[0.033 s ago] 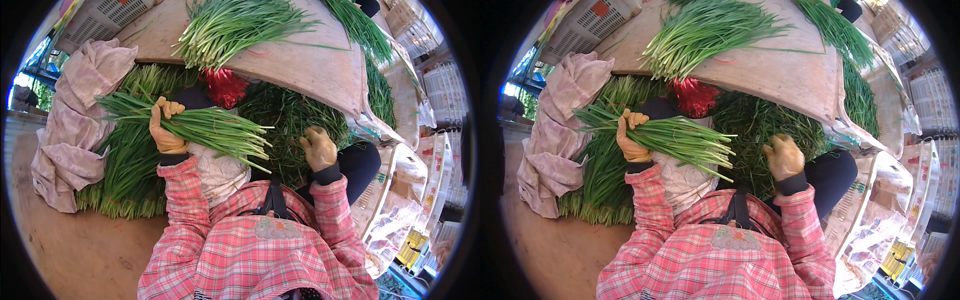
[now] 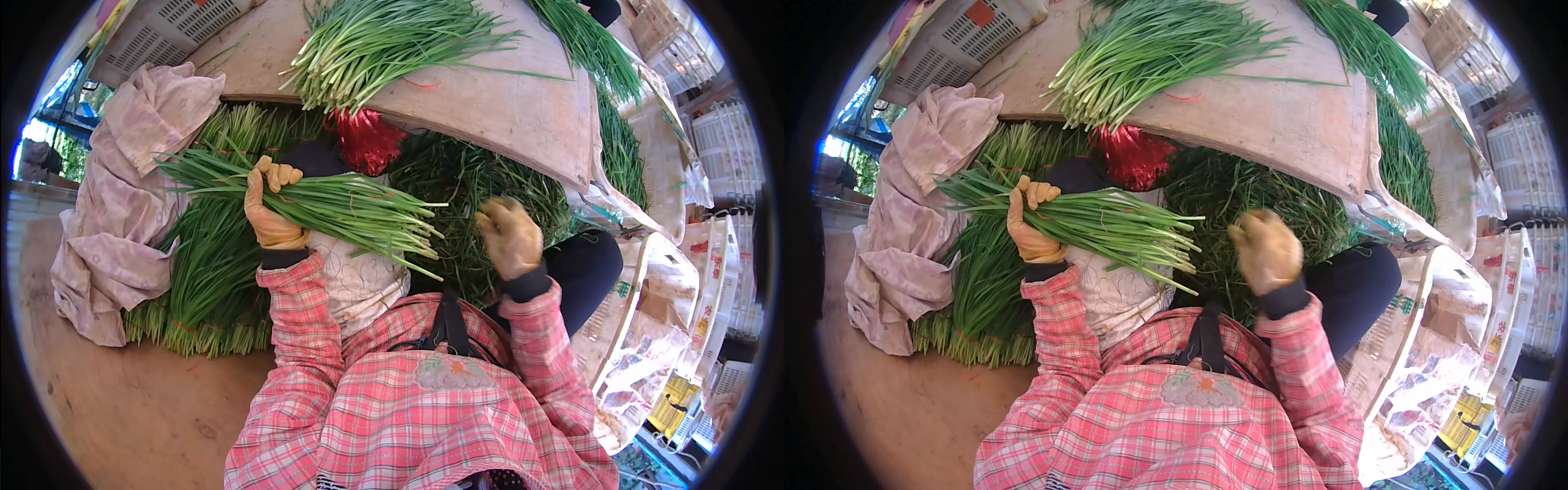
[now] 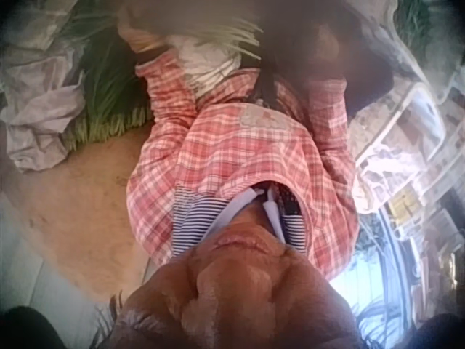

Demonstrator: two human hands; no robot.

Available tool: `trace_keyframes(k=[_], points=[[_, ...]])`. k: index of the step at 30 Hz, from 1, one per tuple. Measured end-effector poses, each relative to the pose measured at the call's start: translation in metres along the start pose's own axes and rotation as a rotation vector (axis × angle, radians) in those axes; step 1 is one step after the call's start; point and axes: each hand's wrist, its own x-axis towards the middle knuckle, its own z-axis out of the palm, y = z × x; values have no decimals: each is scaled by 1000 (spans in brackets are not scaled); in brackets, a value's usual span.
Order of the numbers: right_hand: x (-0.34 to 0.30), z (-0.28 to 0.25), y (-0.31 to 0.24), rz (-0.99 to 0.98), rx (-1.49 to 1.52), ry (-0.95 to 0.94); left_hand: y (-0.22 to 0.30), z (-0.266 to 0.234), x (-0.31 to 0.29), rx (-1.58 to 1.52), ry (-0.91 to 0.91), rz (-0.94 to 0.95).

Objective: The person sorts and cleans green onions, removing wilted leaves by hand and bundling them with red ties.

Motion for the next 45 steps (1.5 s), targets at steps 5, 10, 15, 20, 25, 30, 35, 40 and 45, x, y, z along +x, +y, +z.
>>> trace_keyframes(k=[5,10,15,20,25,30,35,40,45], points=[[60,65,-79,-318,177,-196,0,0,1,19,15,-15],[48,50,-50,251,1012,-29,3,-5,-3,-6,-10,-17],[33,23,-26,169,355,-22,2,2,-1,11,-15,-19],[53,66,-119,-358,251,-174,-4,6,0,8,-46,-56],[48,97,-85,80,857,-137,-7,13,3,99,-11,-43],[52,42,-62,549,1498,-92,-2,10,-2,18,152,-48],[27,2,16,549,1735,166,6,-19,2,-129,24,-29],[-16,-21,93,606,627,22,5,-12,0,-57,217,34],[8,0,-14,54,425,-58,2,-7,0,-45,207,47]])
